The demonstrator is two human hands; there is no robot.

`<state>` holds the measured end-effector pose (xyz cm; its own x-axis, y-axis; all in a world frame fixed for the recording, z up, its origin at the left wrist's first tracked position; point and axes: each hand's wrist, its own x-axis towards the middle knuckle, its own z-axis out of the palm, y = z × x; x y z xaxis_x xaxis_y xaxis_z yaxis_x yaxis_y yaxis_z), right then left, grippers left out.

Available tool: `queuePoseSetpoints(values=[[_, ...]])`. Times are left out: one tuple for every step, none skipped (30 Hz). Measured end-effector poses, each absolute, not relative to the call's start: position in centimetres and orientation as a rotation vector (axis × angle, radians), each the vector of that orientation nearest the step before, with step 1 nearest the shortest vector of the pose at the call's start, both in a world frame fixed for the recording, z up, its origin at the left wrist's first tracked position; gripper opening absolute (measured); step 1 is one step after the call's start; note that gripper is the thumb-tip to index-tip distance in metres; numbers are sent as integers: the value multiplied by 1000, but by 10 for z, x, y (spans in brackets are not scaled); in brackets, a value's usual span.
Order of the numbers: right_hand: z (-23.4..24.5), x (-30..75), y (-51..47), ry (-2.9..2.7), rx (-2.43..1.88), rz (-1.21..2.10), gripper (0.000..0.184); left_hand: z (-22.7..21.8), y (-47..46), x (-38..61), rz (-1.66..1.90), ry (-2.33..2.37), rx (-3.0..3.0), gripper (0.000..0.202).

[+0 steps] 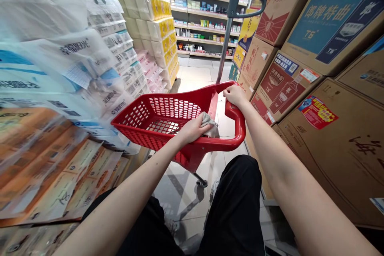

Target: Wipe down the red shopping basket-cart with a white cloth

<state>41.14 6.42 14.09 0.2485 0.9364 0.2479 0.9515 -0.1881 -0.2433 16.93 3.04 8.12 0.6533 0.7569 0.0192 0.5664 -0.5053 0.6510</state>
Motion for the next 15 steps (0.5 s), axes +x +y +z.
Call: queuePoseSetpoints(values=[[142, 409, 63, -1708, -2207, -164, 38, 82, 30, 170, 416, 1034, 2266, 34], [142, 406, 61, -1669, -2234, -251, 39, 82, 30, 170, 425, 1040, 2278, 33], [143, 403, 59, -1626, -2265, -300, 40, 82, 31, 169, 433, 1039, 2289, 33], [143, 400, 57, -1586, -2298, -304, 41, 83, 31, 168, 438, 1034, 2298, 33], [143, 397, 55, -1552, -2327, -264, 41, 83, 31, 167, 440, 1029, 2306, 33], [142, 395, 53, -1527, -2347, -199, 41, 83, 31, 165, 436, 1026, 2312, 33], [141, 392, 51, -1514, -2357, -129, 40, 83, 32, 163, 430, 1022, 2317, 34], [141, 390, 50, -1512, -2360, -66, 40, 82, 31, 161, 428, 1015, 2319, 34], [140, 389, 48, -1519, -2358, -15, 39, 82, 31, 159, 433, 1003, 2319, 35], [140, 388, 46, -1533, -2353, 25, 39, 82, 31, 157, 444, 985, 2316, 36], [139, 387, 44, -1553, -2346, 56, 38, 82, 31, 155, 456, 961, 2310, 37], [139, 387, 43, -1573, -2337, 78, 38, 83, 30, 154, 464, 930, 2303, 37], [139, 388, 42, -1592, -2326, 91, 37, 83, 30, 153, 468, 900, 2296, 38], [140, 389, 42, -1609, -2314, 98, 36, 85, 29, 153, 466, 873, 2289, 38], [140, 389, 42, -1620, -2303, 97, 35, 86, 29, 153, 459, 847, 2281, 38]])
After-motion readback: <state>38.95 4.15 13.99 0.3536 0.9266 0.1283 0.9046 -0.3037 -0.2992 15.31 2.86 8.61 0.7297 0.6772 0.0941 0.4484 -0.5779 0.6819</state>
